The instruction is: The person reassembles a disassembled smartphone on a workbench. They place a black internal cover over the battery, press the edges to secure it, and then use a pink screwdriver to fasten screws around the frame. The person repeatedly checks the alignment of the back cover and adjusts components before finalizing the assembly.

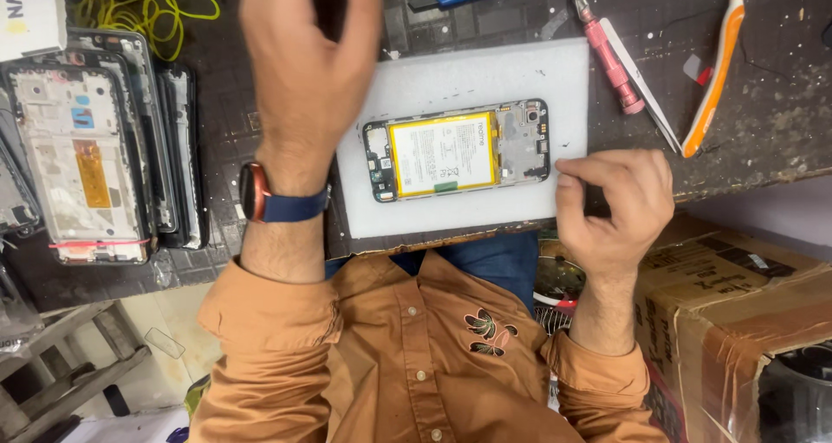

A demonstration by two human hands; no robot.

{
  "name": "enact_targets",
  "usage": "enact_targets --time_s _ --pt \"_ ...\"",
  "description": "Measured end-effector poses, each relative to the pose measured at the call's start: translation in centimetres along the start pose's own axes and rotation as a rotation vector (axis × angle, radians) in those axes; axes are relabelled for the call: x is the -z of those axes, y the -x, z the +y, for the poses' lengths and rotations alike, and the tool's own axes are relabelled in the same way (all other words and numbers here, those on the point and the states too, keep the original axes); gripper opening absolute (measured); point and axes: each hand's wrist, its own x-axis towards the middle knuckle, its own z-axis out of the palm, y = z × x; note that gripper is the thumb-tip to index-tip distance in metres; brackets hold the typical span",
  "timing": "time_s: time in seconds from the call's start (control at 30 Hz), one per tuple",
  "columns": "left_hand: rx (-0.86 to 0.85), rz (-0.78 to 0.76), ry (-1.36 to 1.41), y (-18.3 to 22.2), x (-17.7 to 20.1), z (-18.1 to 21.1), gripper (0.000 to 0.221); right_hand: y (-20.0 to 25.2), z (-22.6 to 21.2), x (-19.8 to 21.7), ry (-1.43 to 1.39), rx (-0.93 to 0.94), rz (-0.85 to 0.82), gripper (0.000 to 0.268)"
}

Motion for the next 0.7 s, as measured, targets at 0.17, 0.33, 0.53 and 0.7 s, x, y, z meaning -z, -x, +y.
enact_targets --time_s 0.17,0.33,0.53,0.7 --pt "-0.173 -0.070 0.049 -0.3 -0.1 2.5 0.013 0.2 0.3 -0.2 0.010 0.004 -0.001 0.015" --pt "-0.192 -0.082 0.086 -0.7 0.1 3.4 0.014 -0.1 -0.3 -0.1 -0.008 -0.025 -0.011 0.014" --pt "-0.189 -0.053 0.129 -0.8 0.3 3.7 0.013 -2.2 -1.7 1.5 -0.246 -0.177 -0.019 0.013" --pt "-0.180 -0.023 0.151 -0.8 0.2 3.6 0.012 -5.5 -1.7 3.2 -0.083 -0.107 -0.052 0.005"
